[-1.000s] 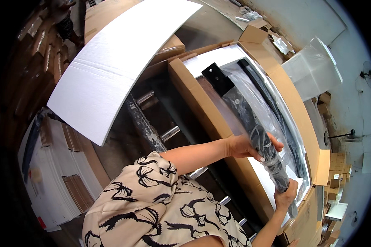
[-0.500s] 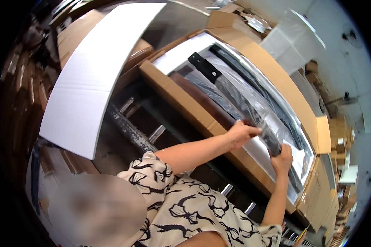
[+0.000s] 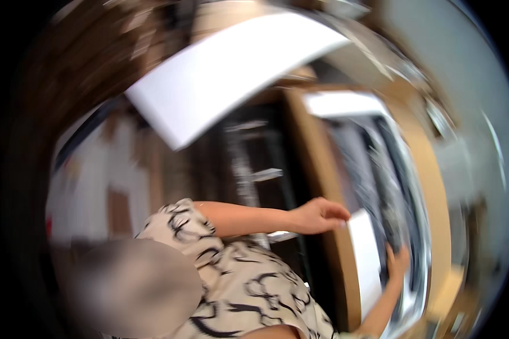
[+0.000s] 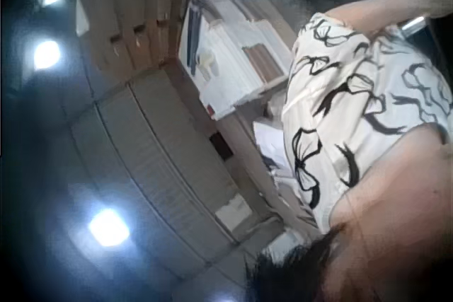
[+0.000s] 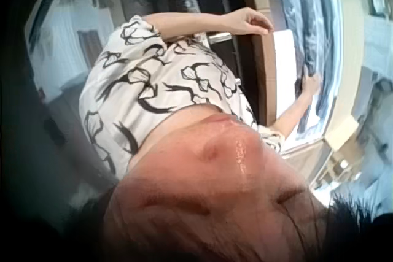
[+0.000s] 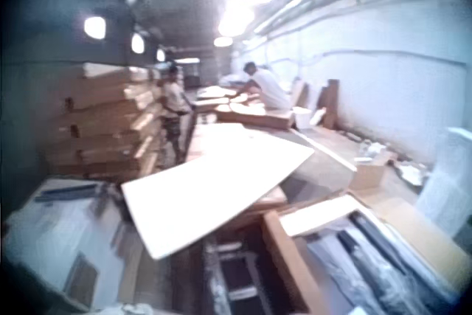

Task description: The person uses a yellow utility knife to cut open a large cardboard box on a conveyor belt. They remove white foam inserts and plastic-wrapped black components, placing them on a nearby table. The person then closes the box flaps and moves the box along the conveyor belt.

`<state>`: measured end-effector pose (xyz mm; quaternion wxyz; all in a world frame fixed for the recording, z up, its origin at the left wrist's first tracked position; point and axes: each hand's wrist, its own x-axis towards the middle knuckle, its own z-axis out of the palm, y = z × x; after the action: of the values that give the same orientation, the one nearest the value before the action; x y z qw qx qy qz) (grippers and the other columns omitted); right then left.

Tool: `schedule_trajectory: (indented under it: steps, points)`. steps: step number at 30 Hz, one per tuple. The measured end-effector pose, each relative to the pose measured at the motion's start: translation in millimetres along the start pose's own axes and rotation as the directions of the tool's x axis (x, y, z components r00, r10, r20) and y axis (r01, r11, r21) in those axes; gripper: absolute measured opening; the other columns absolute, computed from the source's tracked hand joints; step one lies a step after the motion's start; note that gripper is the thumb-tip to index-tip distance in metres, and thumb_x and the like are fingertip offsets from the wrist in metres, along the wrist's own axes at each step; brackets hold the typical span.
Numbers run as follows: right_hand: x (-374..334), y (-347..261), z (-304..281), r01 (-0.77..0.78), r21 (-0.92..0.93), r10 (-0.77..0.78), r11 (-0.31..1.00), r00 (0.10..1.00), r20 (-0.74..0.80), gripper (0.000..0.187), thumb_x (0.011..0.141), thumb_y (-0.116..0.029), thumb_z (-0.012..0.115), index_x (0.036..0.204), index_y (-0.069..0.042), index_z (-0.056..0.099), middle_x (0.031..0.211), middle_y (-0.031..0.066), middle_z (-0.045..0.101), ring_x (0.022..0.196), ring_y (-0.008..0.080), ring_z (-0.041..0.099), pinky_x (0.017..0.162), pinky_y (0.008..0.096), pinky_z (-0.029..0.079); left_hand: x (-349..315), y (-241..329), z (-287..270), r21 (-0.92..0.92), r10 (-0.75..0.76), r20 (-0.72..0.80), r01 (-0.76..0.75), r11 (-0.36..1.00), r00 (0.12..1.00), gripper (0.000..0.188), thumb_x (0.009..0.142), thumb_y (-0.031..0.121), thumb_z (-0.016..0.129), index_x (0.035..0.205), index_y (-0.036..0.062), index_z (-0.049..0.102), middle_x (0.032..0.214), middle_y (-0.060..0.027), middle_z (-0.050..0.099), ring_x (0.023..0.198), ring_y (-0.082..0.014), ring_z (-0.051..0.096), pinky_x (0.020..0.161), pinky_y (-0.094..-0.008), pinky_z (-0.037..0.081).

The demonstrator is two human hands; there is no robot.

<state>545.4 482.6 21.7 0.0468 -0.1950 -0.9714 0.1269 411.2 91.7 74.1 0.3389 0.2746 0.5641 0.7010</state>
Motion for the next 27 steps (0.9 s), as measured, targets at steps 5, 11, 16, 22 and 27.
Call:
schedule_trajectory:
  steps: [5,11,16,22,27]
  points:
    - [-9.0,-9.2,-35.6,-0.109,-0.048,0.119,0.993,0.91,0.397,0.067,0.082,-0.055,0.062,0.13,-0.009,0.053,0.137,0.0194,0.046,0.123,0.0401,0.044,0.101,0.058,0.035,-175.7,-30.9,-53.3,0.171,-0.123,-0.706,0.337,0.926,0.697,0.025,0.088,0.019,0.064,0.108,0.0043,0.065,0.102,-0.0092,0.068,0.096,-0.0158,0.063,0.085,-0.03,0.05]
    - [-8.8,-41.4,-12.5,0.005,-0.014,0.0,1.0,0.946,0.326,0.064,0.08,-0.053,0.064,0.125,-0.008,0.056,0.131,0.0182,0.05,0.118,0.0391,0.048,0.098,0.0549,0.038,-377.6,-127.2,-54.6,-0.186,-0.231,-0.967,0.319,0.929,0.11,0.023,0.085,0.012,0.066,0.105,0.0004,0.065,0.094,-0.0089,0.068,0.084,-0.0149,0.063,0.076,-0.0295,0.051]
    - [-28.6,-89.3,17.6,0.062,-0.014,-0.055,0.998,0.954,0.295,0.058,0.081,-0.049,0.064,0.12,-0.007,0.058,0.125,0.0187,0.053,0.113,0.0386,0.05,0.095,0.0524,0.04,-487.9,-197.2,-53.2,-0.411,-0.387,-0.907,0.546,0.73,-0.165,0.021,0.073,0.018,0.07,0.091,0.0084,0.072,0.089,-0.0116,0.07,0.085,-0.0213,0.066,0.079,-0.0339,0.051]
    - [-77.1,-149.8,45.0,0.043,-0.031,-0.035,0.999,0.973,0.229,0.052,0.081,-0.044,0.064,0.115,-0.005,0.06,0.118,0.0193,0.056,0.107,0.0379,0.053,0.092,0.0494,0.042,-529.8,-223.6,-148.0,-0.294,-0.439,-0.898,0.717,0.632,0.019,0.023,0.069,0.017,0.067,0.089,0.007,0.072,0.086,-0.0129,0.07,0.08,-0.0239,0.066,0.075,-0.0366,0.052]
    - [-133.4,-206.3,65.0,-0.042,-0.089,0.056,0.995,0.984,0.168,0.046,0.082,-0.039,0.064,0.111,-0.003,0.062,0.112,0.0198,0.059,0.102,0.0373,0.056,0.089,0.0469,0.044,-531.6,-174.1,-322.7,-0.066,-0.222,-0.95,0.552,0.831,0.22,0.022,0.07,0.02,0.069,0.085,0.0034,0.07,0.08,-0.0116,0.069,0.077,-0.0204,0.064,0.072,-0.0364,0.051]
